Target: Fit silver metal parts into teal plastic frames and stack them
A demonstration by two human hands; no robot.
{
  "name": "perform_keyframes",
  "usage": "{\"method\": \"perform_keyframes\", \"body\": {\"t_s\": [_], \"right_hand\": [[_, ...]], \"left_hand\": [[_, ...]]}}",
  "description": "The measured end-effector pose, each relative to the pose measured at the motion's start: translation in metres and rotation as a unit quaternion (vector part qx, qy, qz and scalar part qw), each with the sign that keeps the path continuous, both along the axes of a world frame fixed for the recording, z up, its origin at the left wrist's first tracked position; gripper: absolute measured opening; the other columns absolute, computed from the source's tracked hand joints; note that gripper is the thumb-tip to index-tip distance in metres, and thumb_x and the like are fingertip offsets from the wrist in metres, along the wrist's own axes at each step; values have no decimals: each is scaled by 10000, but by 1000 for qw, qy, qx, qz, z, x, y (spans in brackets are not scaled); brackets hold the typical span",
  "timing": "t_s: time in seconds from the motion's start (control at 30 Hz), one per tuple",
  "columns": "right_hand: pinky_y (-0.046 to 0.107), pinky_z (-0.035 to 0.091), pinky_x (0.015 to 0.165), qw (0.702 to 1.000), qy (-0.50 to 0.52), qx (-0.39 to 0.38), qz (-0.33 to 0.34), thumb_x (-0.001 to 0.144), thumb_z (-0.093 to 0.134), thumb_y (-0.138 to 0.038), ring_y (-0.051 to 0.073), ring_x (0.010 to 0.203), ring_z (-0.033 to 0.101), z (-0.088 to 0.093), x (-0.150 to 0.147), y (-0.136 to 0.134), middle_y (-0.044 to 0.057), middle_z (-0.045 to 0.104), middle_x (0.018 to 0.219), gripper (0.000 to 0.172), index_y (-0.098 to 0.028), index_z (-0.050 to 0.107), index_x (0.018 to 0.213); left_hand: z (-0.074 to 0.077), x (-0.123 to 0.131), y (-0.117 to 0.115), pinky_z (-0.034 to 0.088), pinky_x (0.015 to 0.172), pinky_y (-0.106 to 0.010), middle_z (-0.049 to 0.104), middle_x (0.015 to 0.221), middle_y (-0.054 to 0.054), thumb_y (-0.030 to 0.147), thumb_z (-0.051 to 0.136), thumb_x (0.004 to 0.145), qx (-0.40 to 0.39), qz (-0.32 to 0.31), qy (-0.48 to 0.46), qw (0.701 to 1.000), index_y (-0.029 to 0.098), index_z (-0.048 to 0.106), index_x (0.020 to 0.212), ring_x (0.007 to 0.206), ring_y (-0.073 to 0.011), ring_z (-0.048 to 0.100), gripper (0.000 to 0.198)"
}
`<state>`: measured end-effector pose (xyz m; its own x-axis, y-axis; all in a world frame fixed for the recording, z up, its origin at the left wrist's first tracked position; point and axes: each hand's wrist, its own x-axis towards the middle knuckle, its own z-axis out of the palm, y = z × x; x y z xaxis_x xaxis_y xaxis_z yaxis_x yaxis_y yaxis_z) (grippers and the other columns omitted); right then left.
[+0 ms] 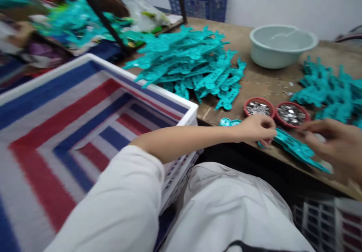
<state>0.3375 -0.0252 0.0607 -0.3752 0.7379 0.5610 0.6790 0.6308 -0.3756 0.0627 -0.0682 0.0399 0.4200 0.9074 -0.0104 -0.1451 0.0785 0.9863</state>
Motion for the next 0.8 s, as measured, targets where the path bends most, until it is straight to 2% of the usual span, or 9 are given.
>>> {"method": "perform_keyframes", "body": {"t_s": [0.07,0.13,0.23,0.33,0.43,0.57,0.67,0.8], "right_hand": [[438,635,648,1000,21,-11,10,754,734,-434,314,655,824,15,-26,17,69,883,766,107,-335,768,731],[425,636,688,1000,3,-4,3,781,704,-403,301,686,823,17,-47,46,94,881,783,116,-303,724,727],[459,690,839,998,-61,-15,-7,839,738,-310,336,841,872,5,-66,91,121,924,915,86,-262,809,844],[541,721,1026,993,-110,-10,44,926,758,-252,402,1105,912,-11,-75,114,164,969,1188,228,-229,930,1074],[540,713,1108,989,-85,20,119,1033,703,-232,379,1199,903,-15,-76,106,164,960,1292,305,-230,960,1197],[459,708,1030,978,-46,68,194,1159,664,-322,296,1113,877,-7,-71,69,128,938,1245,314,-264,963,1237],[448,697,1006,962,-71,89,248,1192,705,-398,283,1125,851,-3,-65,48,122,910,1288,292,-281,958,1278],[451,672,1024,948,-122,75,283,1236,672,-352,281,1152,828,0,-58,37,117,883,1305,287,-274,940,1303]], "left_hand": [[6,-5,1,666,605,-180,720,642,40,-99,672,930,-4,18,22,1000,177,642,712,603,-97,722,353],[8,-8,3,677,606,-191,737,648,24,-122,656,915,-16,24,27,999,176,633,731,595,-108,740,351],[9,-12,7,691,628,-204,745,655,26,-117,679,897,-31,33,16,999,188,608,771,605,-116,757,338],[7,-18,10,719,699,-223,780,703,17,-94,701,879,-27,51,2,998,186,636,833,658,-124,794,291],[5,-23,15,755,796,-272,847,799,-14,-62,728,874,-17,74,-12,997,177,696,949,764,-160,866,252],[3,-28,21,786,903,-338,908,915,-38,2,837,880,-15,98,-43,994,175,736,1105,856,-202,923,301],[2,-28,20,799,961,-367,917,927,-34,86,956,902,-12,93,-55,994,176,750,1186,904,-220,942,362],[-3,-26,11,813,1011,-392,934,977,-41,187,1047,909,-4,74,-35,997,179,785,1294,991,-251,964,466]]}}
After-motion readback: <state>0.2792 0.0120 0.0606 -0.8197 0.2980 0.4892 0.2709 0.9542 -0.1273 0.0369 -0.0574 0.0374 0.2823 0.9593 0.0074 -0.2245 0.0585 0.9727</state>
